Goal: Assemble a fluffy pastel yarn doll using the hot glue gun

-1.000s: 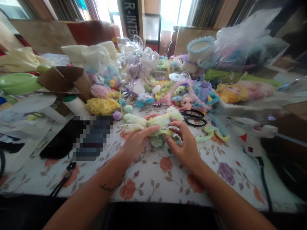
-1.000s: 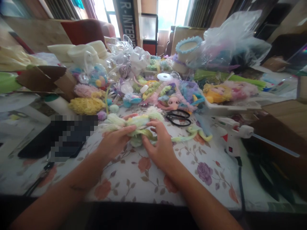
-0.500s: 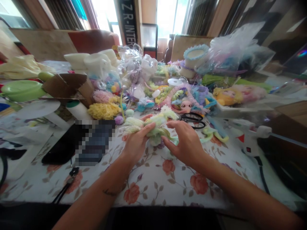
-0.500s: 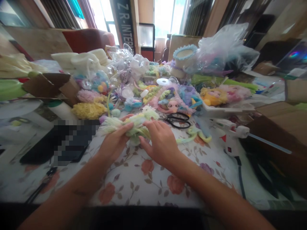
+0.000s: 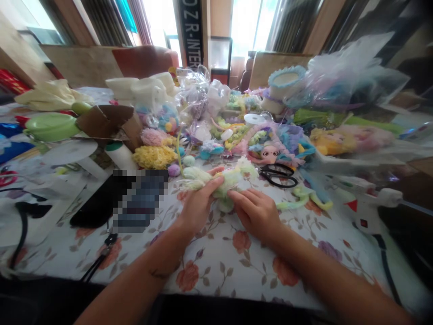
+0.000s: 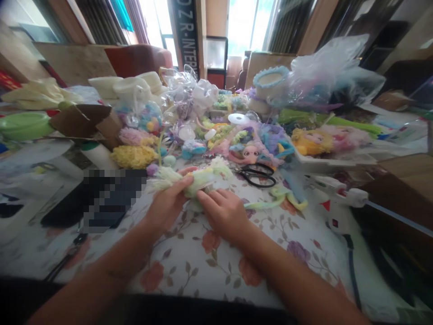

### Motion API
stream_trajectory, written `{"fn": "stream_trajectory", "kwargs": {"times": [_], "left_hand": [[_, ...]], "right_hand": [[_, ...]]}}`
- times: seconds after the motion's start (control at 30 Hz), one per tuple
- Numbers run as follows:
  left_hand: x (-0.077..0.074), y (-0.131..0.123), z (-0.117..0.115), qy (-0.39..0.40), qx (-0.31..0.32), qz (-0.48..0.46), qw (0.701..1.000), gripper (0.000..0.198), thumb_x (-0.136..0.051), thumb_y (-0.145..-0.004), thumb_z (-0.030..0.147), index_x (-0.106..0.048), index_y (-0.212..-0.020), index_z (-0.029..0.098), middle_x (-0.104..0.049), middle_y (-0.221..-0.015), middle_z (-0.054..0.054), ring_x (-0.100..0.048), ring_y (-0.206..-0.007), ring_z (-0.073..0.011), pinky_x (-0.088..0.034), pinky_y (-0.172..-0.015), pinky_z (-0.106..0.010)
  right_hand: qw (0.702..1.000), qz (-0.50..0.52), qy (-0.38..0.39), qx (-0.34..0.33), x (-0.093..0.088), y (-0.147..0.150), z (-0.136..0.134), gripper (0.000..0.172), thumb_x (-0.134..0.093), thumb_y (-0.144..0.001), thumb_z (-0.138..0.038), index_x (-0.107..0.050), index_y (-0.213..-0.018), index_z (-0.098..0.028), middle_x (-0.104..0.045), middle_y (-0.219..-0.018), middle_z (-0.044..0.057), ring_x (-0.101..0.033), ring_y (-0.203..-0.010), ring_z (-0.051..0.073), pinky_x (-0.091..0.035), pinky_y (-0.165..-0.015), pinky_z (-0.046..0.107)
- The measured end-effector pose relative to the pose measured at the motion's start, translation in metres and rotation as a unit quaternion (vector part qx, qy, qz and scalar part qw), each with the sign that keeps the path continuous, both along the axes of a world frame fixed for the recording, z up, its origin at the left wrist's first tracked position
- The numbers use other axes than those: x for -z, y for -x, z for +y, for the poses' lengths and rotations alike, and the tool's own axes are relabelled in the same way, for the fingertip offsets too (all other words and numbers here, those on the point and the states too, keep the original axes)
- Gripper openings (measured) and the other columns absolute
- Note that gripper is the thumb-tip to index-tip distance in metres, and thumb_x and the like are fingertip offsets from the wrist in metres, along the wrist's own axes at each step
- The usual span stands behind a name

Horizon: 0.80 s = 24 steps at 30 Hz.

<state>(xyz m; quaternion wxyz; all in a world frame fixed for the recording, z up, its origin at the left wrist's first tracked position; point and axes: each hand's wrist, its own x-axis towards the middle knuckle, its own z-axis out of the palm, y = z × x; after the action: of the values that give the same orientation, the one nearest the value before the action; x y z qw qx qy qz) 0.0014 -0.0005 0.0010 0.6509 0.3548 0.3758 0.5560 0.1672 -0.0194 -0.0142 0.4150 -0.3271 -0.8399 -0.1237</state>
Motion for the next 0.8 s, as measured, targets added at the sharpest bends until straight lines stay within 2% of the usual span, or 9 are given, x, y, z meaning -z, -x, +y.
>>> {"fn": "stream_trajectory", "kwargs": {"times": [0.2,0.33,0.4,0.47,0.53,0.67,0.73,0.8], "left_hand": [[-0.008,0.000,0.000,0.021,0.003,-0.007,1.000,0.039,-0.073,-0.083,0.030,-0.069,-0.121,0.019,-0.075,-0.107,-0.006,-0.068,-0.101,-0.0194,-0.053,-0.084,-0.026],[-0.008,0.001,0.001,0.038,0.012,-0.012,0.999,0.044,-0.074,-0.082,0.030,-0.067,-0.125,0.019,-0.075,-0.103,-0.006,-0.069,-0.097,-0.0194,-0.053,-0.082,-0.026],[-0.005,0.002,0.001,0.029,0.016,-0.004,0.999,0.043,-0.073,-0.084,0.032,-0.067,-0.126,0.020,-0.075,-0.107,-0.006,-0.068,-0.100,-0.0197,-0.052,-0.087,-0.027],[-0.001,0.002,0.001,0.018,0.015,0.005,1.000,0.041,-0.072,-0.086,0.033,-0.068,-0.124,0.021,-0.074,-0.110,-0.005,-0.067,-0.104,-0.0206,-0.051,-0.091,-0.029],[0.000,0.001,0.000,0.012,0.007,0.021,1.000,0.040,-0.072,-0.085,0.034,-0.069,-0.123,0.022,-0.074,-0.111,-0.005,-0.066,-0.107,-0.0219,-0.051,-0.092,-0.030],[-0.003,-0.003,-0.005,-0.058,-0.072,0.131,0.987,0.027,-0.070,-0.087,0.030,-0.075,-0.112,0.024,-0.072,-0.114,-0.004,-0.060,-0.119,-0.0233,-0.043,-0.105,-0.032],[-0.006,-0.004,-0.006,-0.112,-0.122,0.203,0.965,0.018,-0.068,-0.088,0.026,-0.077,-0.104,0.025,-0.070,-0.118,-0.003,-0.055,-0.126,-0.0225,-0.035,-0.113,-0.031],[-0.007,-0.005,-0.007,-0.142,-0.146,0.242,0.949,0.016,-0.067,-0.089,0.025,-0.078,-0.100,0.026,-0.069,-0.122,-0.002,-0.052,-0.130,-0.0219,-0.031,-0.117,-0.031]], "right_hand": [[0.992,-0.076,-0.046,-0.084,-0.001,-0.009,0.000,0.023,-0.047,-0.097,-0.010,-0.064,-0.112,-0.006,-0.068,-0.072,0.007,-0.055,-0.061,0.019,-0.045,-0.057,0.032],[0.993,-0.076,-0.029,-0.090,-0.001,-0.005,-0.008,0.027,-0.042,-0.100,-0.016,-0.062,-0.115,-0.005,-0.069,-0.075,0.009,-0.060,-0.062,0.020,-0.046,-0.057,0.033],[0.997,-0.035,-0.011,-0.070,0.000,-0.002,-0.010,0.023,-0.045,-0.099,-0.014,-0.060,-0.114,-0.007,-0.068,-0.072,0.006,-0.060,-0.060,0.019,-0.046,-0.056,0.032],[1.000,0.021,-0.003,-0.024,0.002,0.002,-0.011,0.016,-0.051,-0.097,-0.014,-0.060,-0.110,-0.012,-0.068,-0.068,0.003,-0.061,-0.058,0.017,-0.047,-0.056,0.029],[0.997,0.069,0.014,0.032,0.004,0.005,-0.011,0.012,-0.057,-0.096,-0.021,-0.059,-0.107,-0.016,-0.071,-0.071,0.003,-0.065,-0.059,0.017,-0.048,-0.057,0.027],[0.982,0.112,0.124,0.085,0.005,0.006,-0.011,0.023,-0.063,-0.094,-0.039,-0.062,-0.100,-0.017,-0.072,-0.069,0.002,-0.068,-0.056,0.017,-0.048,-0.049,0.024],[0.976,0.116,0.163,0.087,0.003,0.005,-0.010,0.023,-0.065,-0.093,-0.040,-0.066,-0.096,-0.017,-0.071,-0.065,0.002,-0.067,-0.052,0.016,-0.048,-0.046,0.024],[0.974,0.122,0.168,0.085,0.002,0.004,-0.010,0.022,-0.067,-0.092,-0.037,-0.071,-0.098,-0.016,-0.073,-0.066,0.003,-0.066,-0.050,0.016,-0.049,-0.048,0.025]]}}
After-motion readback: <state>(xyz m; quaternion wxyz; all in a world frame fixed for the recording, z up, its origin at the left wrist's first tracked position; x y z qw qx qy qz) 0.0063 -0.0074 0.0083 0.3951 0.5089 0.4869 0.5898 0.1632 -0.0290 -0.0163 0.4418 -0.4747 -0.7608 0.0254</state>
